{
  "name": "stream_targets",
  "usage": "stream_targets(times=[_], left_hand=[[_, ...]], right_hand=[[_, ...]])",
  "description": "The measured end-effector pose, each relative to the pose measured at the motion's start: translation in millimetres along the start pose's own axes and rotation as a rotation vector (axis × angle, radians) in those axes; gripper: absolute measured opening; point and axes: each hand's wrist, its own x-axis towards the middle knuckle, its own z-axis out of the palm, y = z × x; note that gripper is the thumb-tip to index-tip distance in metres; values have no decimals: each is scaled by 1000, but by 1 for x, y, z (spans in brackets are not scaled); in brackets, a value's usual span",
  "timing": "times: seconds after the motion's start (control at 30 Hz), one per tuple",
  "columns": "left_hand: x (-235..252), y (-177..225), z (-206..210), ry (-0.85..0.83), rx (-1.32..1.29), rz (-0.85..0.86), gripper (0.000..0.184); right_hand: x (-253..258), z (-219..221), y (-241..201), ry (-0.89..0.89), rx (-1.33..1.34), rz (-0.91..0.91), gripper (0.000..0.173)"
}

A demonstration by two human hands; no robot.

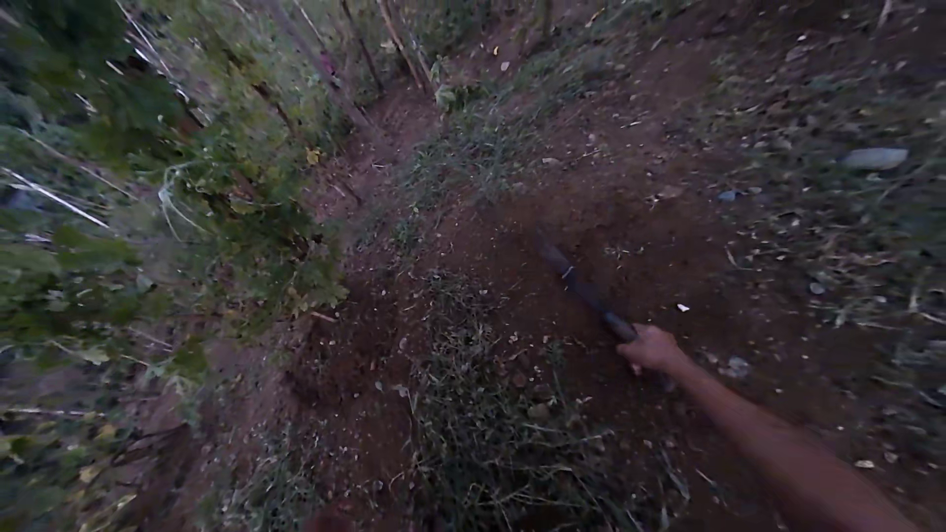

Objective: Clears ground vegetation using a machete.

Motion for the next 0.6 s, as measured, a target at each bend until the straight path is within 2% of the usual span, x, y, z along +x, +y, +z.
stream_targets(times=[0.07,0.13,0.27,0.3,0.33,0.4,0.47,0.6], left_hand=[[-3,12,-2,5,12,9,46],[-7,21,-6,9,43,21,47],[-6,13,-1,18,43,28,46],[-7,10,2,16,33,20,47],[-10,10,5,16,7,18,47],[-13,7,11,-4,-12,36,46],[-10,3,11,-23,14,42,45],[1,-4,5,-5,41,36,43]], right_hand=[[1,-22,-2,36,58,-5,34],[6,-28,-16,111,253,25,33],[30,11,-51,224,830,58,40],[35,29,-56,223,817,49,38],[37,46,-55,196,672,31,39],[25,64,-45,39,209,2,48],[6,63,-44,-75,-38,-23,50],[7,18,-37,-89,-70,-75,36]])
